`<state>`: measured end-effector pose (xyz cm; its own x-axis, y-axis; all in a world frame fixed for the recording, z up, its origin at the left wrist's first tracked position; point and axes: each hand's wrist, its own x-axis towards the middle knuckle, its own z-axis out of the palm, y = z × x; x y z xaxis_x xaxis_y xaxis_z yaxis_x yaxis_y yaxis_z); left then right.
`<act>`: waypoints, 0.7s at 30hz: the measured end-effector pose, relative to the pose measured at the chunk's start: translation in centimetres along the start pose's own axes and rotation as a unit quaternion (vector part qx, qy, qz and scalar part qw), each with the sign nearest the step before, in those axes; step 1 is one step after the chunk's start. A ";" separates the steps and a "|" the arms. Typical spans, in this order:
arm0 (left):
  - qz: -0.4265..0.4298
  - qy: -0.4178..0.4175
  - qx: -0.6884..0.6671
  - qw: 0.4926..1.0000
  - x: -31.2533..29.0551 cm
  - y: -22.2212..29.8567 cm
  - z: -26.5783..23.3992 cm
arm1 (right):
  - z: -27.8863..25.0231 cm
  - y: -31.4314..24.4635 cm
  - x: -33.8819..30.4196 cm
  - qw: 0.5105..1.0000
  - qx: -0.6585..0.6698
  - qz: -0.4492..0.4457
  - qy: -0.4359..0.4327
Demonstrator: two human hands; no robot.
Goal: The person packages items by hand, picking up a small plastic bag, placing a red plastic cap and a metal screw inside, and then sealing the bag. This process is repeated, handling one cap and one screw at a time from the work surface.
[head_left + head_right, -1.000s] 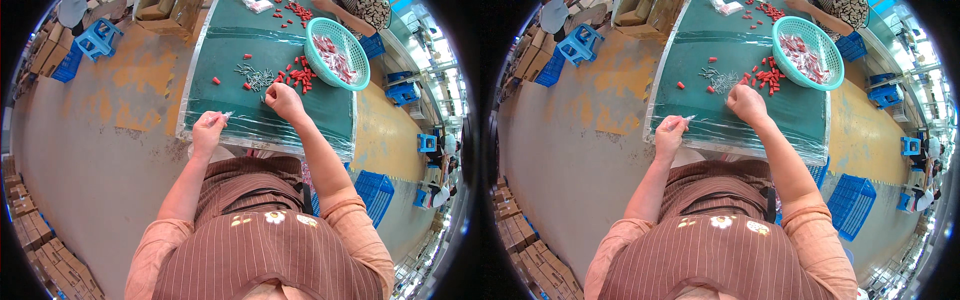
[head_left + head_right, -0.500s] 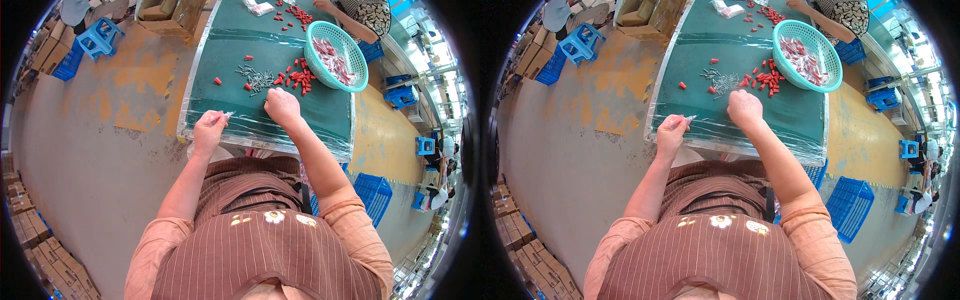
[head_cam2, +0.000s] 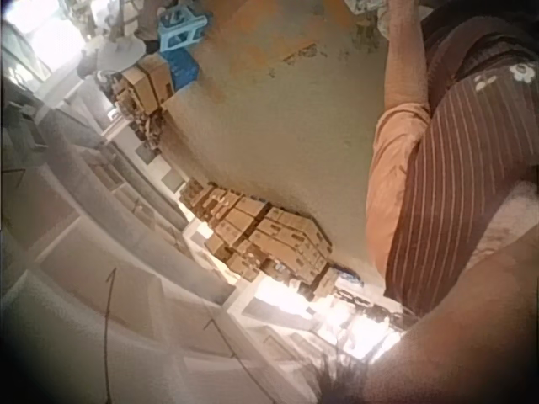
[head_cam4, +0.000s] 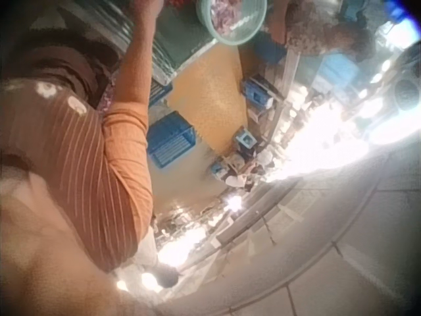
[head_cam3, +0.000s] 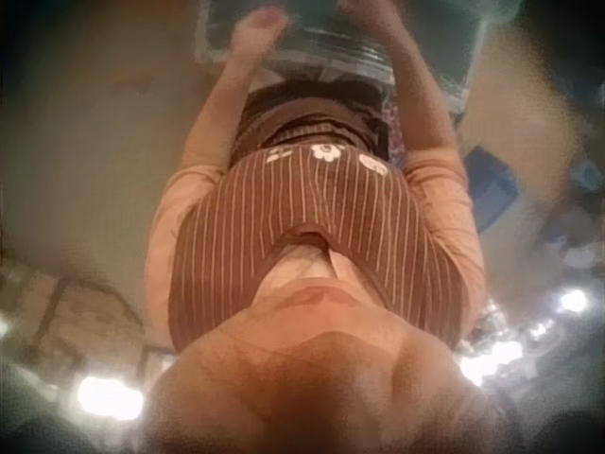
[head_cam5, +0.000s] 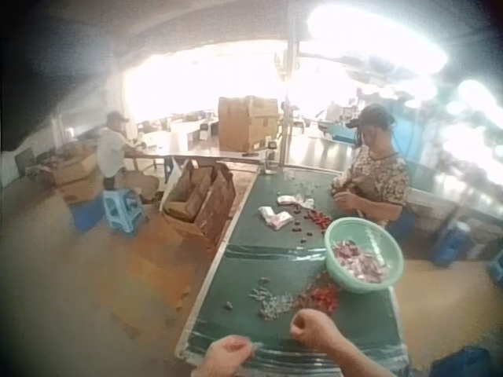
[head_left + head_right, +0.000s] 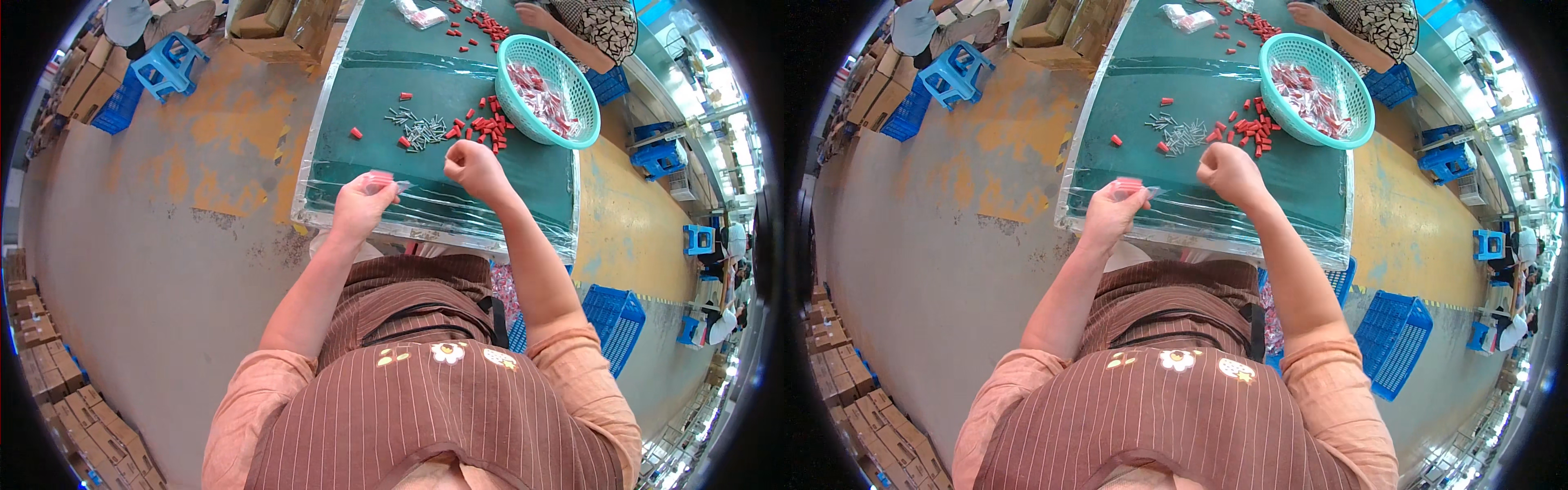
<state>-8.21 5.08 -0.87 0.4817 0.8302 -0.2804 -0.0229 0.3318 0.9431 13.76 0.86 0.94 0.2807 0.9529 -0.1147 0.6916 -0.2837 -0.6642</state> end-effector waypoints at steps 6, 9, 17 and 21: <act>-0.063 -0.046 0.045 0.996 0.5 1.5 4.3 | 0.8 -0.6 -3.4 0.916 0.380 -0.128 0.036; -0.063 -0.085 0.039 0.994 0.4 1.7 5.8 | 0.6 -0.5 -4.3 0.935 0.309 -0.160 0.066; -0.099 -0.116 0.008 0.988 0.6 1.3 6.6 | -0.6 1.0 -5.9 0.967 0.172 -0.173 0.070; -0.089 -0.108 0.040 0.989 0.7 1.0 6.5 | -1.3 1.1 -6.1 0.964 0.177 -0.189 0.054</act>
<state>-2.19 3.12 1.04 0.6478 0.6435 -0.4077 0.1450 0.4211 0.8953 13.64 -5.41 1.86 0.1336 0.9589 0.2502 0.4937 0.1545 -0.8558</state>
